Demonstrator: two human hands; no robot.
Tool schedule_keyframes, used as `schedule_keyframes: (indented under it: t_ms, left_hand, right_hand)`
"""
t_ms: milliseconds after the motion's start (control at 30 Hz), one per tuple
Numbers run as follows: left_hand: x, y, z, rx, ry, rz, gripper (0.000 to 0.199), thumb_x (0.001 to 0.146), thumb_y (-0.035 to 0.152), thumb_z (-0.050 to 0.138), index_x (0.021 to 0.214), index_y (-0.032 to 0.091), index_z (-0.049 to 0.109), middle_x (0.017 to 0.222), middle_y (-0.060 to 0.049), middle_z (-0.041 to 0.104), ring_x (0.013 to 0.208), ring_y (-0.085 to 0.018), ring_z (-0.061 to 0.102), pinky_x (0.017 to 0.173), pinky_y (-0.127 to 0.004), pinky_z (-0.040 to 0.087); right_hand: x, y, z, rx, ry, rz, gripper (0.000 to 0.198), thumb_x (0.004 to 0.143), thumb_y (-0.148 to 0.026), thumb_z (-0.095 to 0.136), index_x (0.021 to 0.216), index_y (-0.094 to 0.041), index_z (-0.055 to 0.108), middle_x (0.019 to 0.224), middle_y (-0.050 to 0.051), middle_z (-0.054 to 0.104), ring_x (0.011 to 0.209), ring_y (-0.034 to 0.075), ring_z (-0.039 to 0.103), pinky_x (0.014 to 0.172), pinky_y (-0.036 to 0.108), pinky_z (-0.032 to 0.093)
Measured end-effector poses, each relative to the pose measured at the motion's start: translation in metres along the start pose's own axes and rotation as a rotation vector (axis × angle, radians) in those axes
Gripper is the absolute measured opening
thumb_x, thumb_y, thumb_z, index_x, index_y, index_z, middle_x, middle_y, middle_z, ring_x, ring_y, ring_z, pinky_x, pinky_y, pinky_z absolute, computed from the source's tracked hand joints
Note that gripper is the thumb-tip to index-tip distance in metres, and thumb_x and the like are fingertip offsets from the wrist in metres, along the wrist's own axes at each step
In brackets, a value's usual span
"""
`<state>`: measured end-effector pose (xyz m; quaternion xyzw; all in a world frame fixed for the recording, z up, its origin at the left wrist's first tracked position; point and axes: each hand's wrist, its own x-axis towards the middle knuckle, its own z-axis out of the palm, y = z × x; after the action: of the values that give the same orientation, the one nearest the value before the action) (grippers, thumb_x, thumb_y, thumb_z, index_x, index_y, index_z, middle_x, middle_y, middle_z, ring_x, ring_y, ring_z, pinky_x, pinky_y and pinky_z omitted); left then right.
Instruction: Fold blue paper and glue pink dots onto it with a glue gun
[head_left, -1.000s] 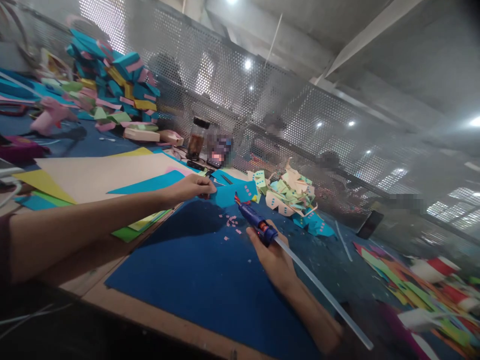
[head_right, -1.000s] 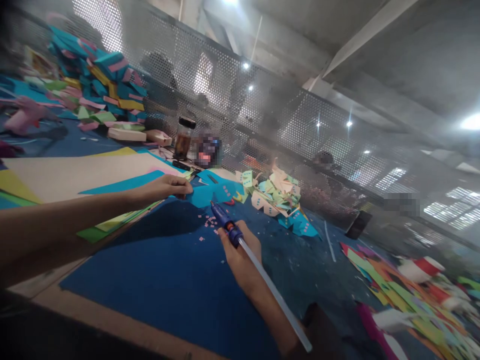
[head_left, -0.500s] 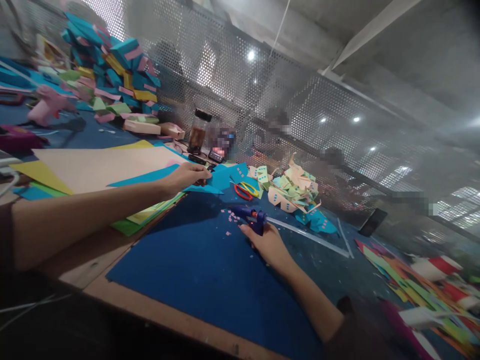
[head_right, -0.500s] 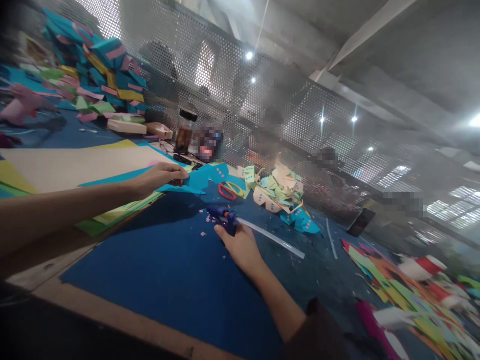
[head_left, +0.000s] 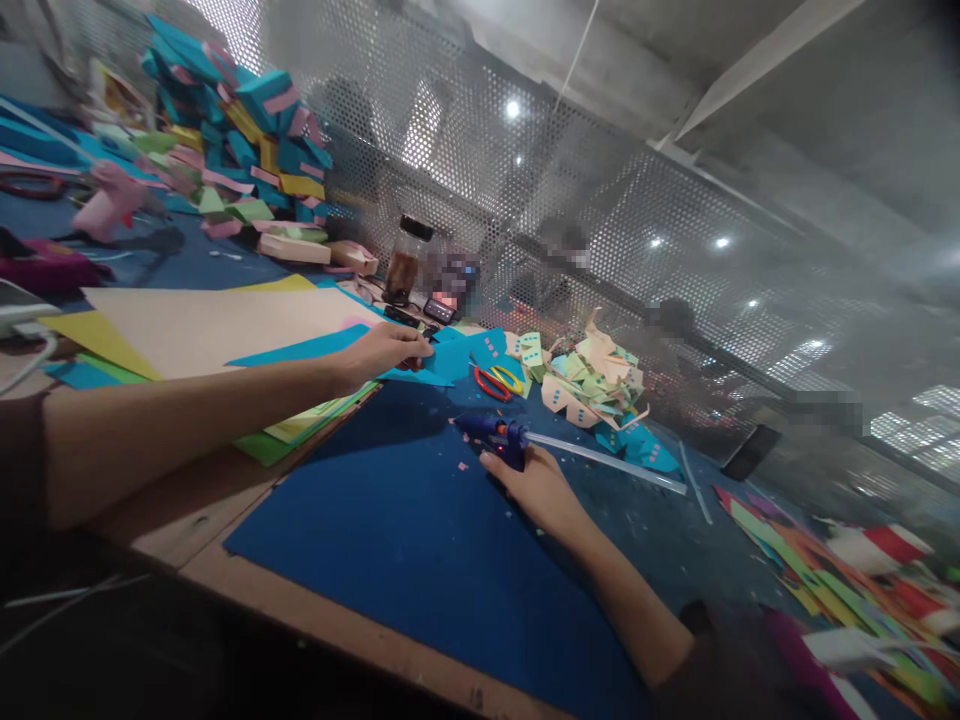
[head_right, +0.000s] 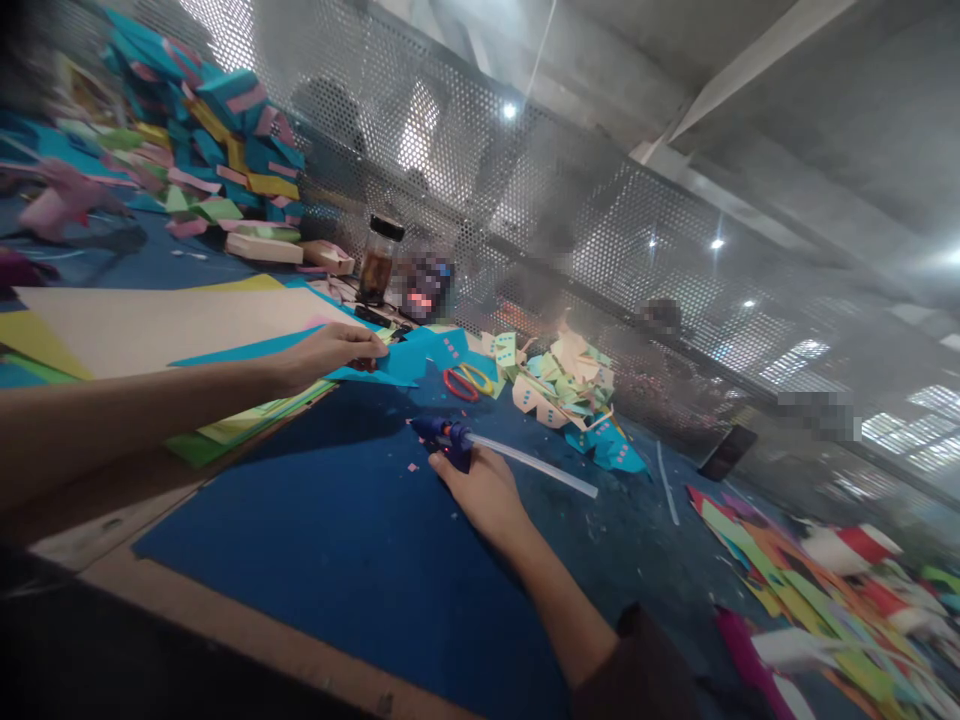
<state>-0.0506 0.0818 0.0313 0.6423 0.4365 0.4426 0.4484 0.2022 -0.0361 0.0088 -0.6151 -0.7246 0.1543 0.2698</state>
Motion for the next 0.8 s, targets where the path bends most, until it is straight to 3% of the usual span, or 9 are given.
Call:
schedule_keyframes:
  t_ms: [400,667,800]
  left_hand:
    - [-0.004,0.003,0.000,-0.011,-0.011,0.015,0.019,0.073,0.032,0.067,0.061,0.019,0.065,0.064,-0.002,0.060,0.068,-0.017,0.056,0.070,-0.031,0.043]
    - [0.002,-0.001,-0.001,-0.021,-0.004,0.009,0.019,0.072,0.033,0.067,0.060,0.019,0.065,0.062,-0.002,0.061,0.066,-0.017,0.056,0.068,-0.031,0.042]
    - [0.006,-0.008,-0.001,-0.019,-0.005,0.010,0.019,0.071,0.035,0.068,0.060,0.019,0.065,0.060,-0.002,0.060,0.065,-0.017,0.056,0.067,-0.030,0.042]
  right_hand:
    - [0.002,-0.005,0.000,-0.053,-0.071,0.084,0.035,0.089,-0.046,0.060,0.111,-0.024,0.075,0.103,0.010,0.076,0.101,0.031,0.069,0.087,0.042,0.048]
    - [-0.001,-0.004,0.000,-0.034,-0.059,0.089,0.035,0.089,-0.049,0.058,0.100,-0.021,0.076,0.081,0.007,0.075,0.081,0.026,0.069,0.073,0.035,0.050]
    - [-0.007,-0.005,-0.003,-0.001,-0.065,0.091,0.038,0.091,-0.052,0.055,0.097,-0.021,0.075,0.079,0.005,0.073,0.083,0.024,0.068,0.076,0.033,0.050]
